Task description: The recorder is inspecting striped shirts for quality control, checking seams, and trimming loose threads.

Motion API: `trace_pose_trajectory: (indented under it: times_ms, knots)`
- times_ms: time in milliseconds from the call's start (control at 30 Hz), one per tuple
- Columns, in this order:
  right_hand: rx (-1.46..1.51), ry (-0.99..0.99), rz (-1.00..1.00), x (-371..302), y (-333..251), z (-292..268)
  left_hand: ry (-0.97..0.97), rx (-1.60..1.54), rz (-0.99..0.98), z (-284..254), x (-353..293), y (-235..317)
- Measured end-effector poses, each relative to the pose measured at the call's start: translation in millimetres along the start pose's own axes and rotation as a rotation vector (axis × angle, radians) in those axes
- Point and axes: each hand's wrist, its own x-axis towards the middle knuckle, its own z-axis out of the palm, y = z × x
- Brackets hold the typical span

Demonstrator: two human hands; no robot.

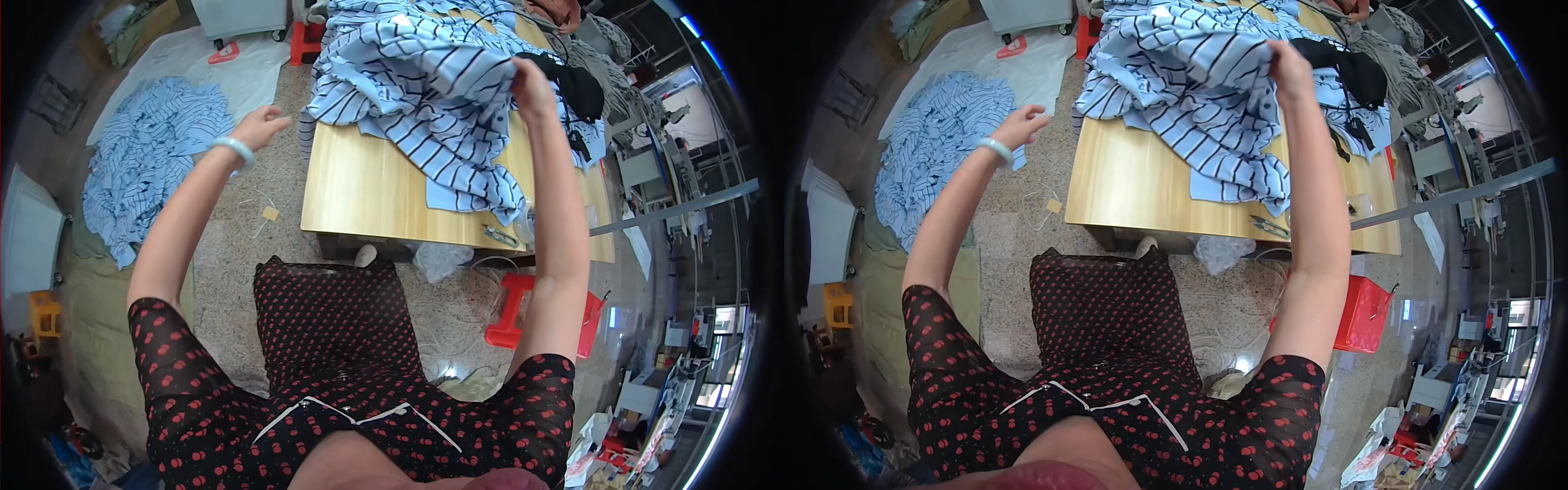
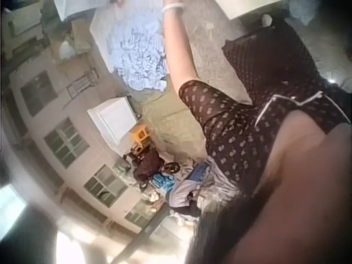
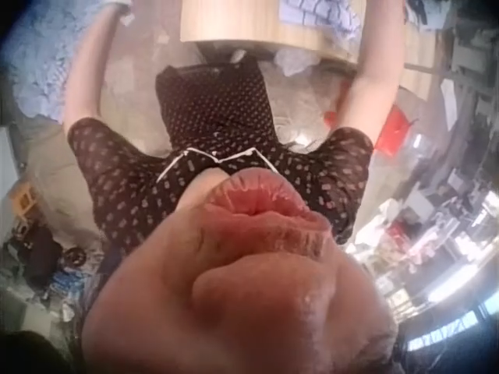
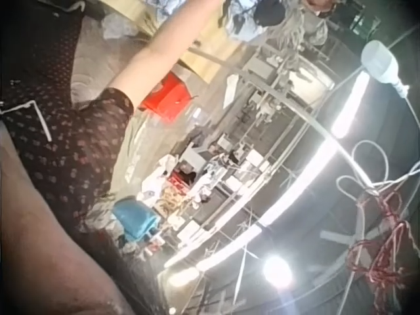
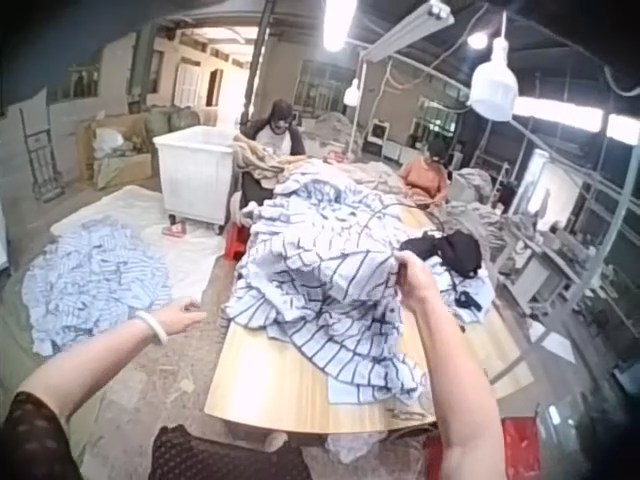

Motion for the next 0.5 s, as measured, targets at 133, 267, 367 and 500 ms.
trace_pose_trajectory:
  times_ms: [133, 267, 367, 500]
  knots:
    - [0.155, -0.115, -0.068, 25, -70, -24, -0.023, -0.078, 0.011, 34, 30, 35]
    - [0.365, -0.232, -0.334, 22, -152, -6, 0.05, -0.081, 0.098, 58, 41, 62]
    - [0.36, -0.22, -0.386, -9, -190, 36, -0.032, -0.25, 0.075, 73, 33, 81]
    - [0.29, -0.301, -0.406, -55, -210, 80, -0.21, -0.372, 0.129, 85, 7, 102]
